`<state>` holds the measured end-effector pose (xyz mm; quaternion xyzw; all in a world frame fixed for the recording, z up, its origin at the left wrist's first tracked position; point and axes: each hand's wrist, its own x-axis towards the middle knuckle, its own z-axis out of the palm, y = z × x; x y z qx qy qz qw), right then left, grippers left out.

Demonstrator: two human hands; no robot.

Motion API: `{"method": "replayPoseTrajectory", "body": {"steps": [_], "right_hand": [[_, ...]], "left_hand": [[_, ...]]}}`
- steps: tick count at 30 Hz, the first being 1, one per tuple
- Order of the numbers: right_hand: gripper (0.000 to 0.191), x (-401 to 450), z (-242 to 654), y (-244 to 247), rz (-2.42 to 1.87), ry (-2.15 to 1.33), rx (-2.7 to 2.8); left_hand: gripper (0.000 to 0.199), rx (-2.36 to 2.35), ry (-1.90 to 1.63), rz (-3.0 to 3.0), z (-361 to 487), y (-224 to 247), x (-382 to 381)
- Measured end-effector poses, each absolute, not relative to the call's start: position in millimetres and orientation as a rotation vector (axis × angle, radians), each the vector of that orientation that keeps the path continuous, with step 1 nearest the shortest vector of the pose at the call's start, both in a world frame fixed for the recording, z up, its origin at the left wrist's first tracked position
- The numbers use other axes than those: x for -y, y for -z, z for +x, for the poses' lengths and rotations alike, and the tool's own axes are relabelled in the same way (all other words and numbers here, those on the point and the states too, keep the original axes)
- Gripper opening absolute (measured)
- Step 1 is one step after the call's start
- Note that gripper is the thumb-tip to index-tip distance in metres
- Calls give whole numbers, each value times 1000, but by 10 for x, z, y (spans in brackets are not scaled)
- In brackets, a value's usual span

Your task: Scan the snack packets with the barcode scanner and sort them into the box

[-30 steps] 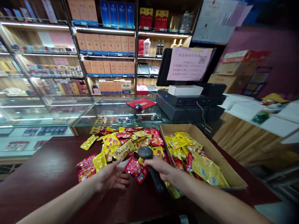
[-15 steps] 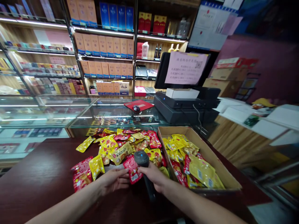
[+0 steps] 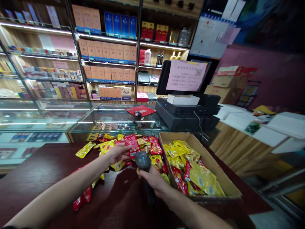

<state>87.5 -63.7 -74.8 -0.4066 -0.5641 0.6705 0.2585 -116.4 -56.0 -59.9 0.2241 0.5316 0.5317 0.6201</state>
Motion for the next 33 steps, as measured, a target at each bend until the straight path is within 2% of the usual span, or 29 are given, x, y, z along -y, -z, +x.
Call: {"method": "replayPoseTrajectory", "body": {"steps": [4, 8, 16, 33], "right_hand": [[28, 687, 783, 772, -1032, -1946, 1522], [24, 692, 717, 707, -1050, -1831, 1656], [18, 598, 703, 661, -1152, -1748, 1661], [20, 602, 682, 671, -1175, -1781, 1670]], "left_hand": [[34, -1282, -1174, 634, -1217, 367, 268], [36, -1304, -1116, 697, -1170, 270, 160], [39, -1311, -1069, 702, -1150, 305, 198], [38, -1329, -1073, 722, -1203, 317, 233]]}}
